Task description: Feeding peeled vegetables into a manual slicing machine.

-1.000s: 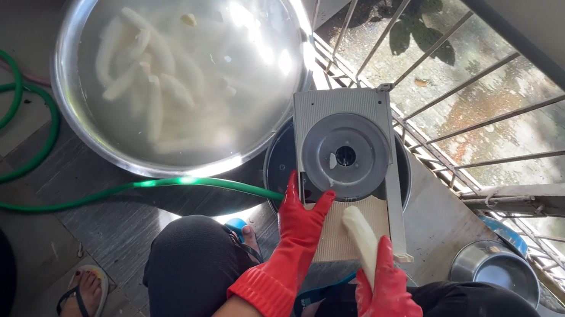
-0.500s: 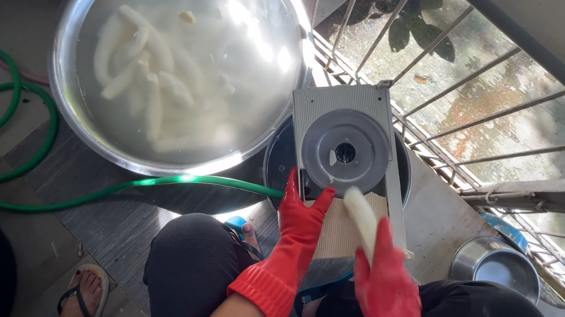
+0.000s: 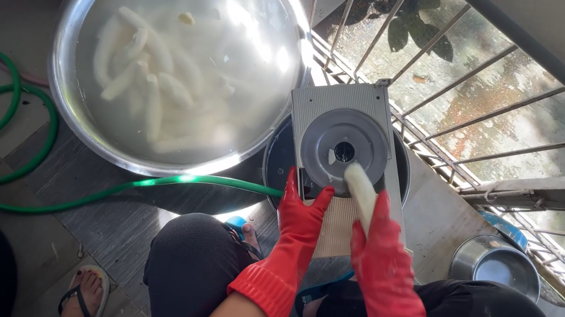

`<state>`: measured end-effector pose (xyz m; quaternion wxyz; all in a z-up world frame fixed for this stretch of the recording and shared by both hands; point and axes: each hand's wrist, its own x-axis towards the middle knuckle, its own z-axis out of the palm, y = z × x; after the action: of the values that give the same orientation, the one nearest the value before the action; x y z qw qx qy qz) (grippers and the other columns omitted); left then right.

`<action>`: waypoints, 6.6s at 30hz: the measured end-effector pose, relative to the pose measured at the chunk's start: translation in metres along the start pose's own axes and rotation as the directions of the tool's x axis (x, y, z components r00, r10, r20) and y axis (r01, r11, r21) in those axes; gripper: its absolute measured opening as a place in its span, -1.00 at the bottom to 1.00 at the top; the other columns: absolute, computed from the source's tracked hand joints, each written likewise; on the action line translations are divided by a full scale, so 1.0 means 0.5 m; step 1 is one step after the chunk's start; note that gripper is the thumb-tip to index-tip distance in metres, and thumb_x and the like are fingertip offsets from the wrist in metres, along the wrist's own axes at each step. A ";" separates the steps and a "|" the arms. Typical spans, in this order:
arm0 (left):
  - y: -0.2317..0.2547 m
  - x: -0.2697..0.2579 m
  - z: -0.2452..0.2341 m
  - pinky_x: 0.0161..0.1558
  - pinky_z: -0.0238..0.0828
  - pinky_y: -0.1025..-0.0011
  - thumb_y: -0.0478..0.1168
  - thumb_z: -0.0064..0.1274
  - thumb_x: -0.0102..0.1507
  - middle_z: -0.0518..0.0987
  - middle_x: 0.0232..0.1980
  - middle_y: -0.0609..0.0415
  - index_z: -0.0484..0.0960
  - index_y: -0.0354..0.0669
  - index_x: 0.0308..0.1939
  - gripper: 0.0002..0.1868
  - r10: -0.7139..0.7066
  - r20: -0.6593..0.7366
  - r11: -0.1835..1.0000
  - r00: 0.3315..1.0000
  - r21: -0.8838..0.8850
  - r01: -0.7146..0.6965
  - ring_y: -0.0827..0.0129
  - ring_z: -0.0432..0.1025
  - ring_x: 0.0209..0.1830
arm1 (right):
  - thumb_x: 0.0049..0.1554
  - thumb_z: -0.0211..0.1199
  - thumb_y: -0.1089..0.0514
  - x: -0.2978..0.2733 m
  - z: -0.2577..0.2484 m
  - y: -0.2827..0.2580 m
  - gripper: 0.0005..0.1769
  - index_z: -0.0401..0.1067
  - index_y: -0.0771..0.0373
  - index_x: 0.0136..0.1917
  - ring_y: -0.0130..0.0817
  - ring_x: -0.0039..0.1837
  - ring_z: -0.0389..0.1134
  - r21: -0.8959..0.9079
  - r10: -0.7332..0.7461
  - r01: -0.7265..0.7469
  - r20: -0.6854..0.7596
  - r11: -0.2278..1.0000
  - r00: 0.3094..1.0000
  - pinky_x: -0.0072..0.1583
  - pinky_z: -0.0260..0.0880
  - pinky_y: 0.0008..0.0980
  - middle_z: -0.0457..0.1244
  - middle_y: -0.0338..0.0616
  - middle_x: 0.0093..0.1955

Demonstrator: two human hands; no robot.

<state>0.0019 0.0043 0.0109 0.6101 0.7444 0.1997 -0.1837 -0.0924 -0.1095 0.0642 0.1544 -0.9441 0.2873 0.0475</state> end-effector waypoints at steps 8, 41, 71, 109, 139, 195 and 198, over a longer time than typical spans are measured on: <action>-0.016 0.009 -0.005 0.41 0.30 0.10 0.16 0.39 0.10 0.50 0.33 -0.21 0.15 0.07 0.58 0.07 0.000 -0.003 0.999 1.000 0.042 0.001 -0.01 0.37 0.39 | 0.11 0.20 -0.35 -0.088 -0.044 0.022 -0.13 0.05 -0.45 0.65 -0.06 0.00 0.54 0.041 0.124 -0.127 0.070 0.991 0.990 0.13 0.59 -0.05 0.43 -0.11 0.04; -0.011 0.004 0.014 0.49 0.11 0.20 0.15 0.29 0.07 0.31 0.54 -0.06 0.16 -0.03 0.54 0.05 0.021 -0.028 0.999 0.999 -0.024 -0.021 0.11 0.15 0.57 | 0.26 0.11 -0.20 0.012 0.009 -0.011 -0.12 -0.15 0.01 0.70 0.13 -0.18 0.46 0.039 -0.080 0.079 0.004 0.996 0.997 -0.19 0.45 0.09 0.27 0.06 0.08; -0.012 0.005 0.001 0.42 0.29 0.10 0.24 0.36 0.08 0.46 0.37 -0.29 0.17 0.01 0.57 0.10 -0.003 0.001 1.000 1.000 0.021 0.003 -0.08 0.35 0.41 | 0.26 0.09 -0.22 0.058 -0.047 -0.044 -0.23 0.01 -0.13 0.66 0.14 0.12 0.49 0.164 -0.005 -0.018 0.137 0.986 0.991 0.11 0.57 0.06 0.35 0.10 0.15; 0.037 -0.023 0.025 0.50 0.09 0.09 0.34 0.25 0.04 0.18 0.57 -0.14 -0.12 -0.03 0.62 0.27 -0.120 -0.064 0.963 0.991 0.233 0.132 -0.05 0.08 0.57 | 0.21 0.10 -0.31 -0.099 -0.015 0.104 -0.07 -0.13 -0.13 0.72 -0.25 -0.37 0.40 -0.235 -0.224 0.229 0.048 0.944 0.973 -0.31 0.46 -0.22 0.30 -0.26 -0.24; 0.006 -0.012 0.039 0.40 0.22 0.07 0.34 0.28 0.02 0.31 0.48 -0.21 0.00 -0.08 0.59 0.24 -0.048 -0.105 0.968 0.993 0.241 0.072 -0.07 0.21 0.49 | 0.18 0.10 -0.32 -0.074 -0.049 0.073 -0.02 -0.25 -0.25 0.73 -0.13 -0.14 0.47 -0.124 0.008 0.022 0.238 0.992 0.971 -0.10 0.52 -0.12 0.36 -0.19 0.02; 0.029 -0.025 0.028 0.43 0.19 0.05 0.27 0.29 0.03 0.27 0.54 -0.12 0.04 -0.08 0.57 0.19 -0.050 -0.082 0.984 0.995 0.167 0.063 -0.03 0.16 0.54 | 0.23 0.08 -0.29 0.024 0.021 0.048 -0.09 -0.14 -0.05 0.71 -0.10 -0.28 0.45 -0.241 -0.172 0.181 0.058 0.954 0.983 -0.29 0.47 -0.12 0.33 -0.12 -0.14; 0.023 -0.024 0.025 0.41 0.20 0.05 0.27 0.30 0.01 0.31 0.51 -0.12 0.07 -0.05 0.56 0.18 -0.057 -0.104 0.983 0.993 0.166 0.074 -0.03 0.19 0.52 | 0.24 0.08 -0.30 0.069 0.034 0.035 -0.08 -0.16 -0.05 0.72 -0.03 -0.28 0.44 -0.240 -0.190 0.185 0.003 0.953 0.982 -0.29 0.45 -0.06 0.33 -0.11 -0.11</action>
<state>-0.0026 -0.0109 0.0245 0.5275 0.7949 0.2376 -0.1827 -0.0735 -0.1359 0.0375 0.0405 -0.9792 0.1901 0.0573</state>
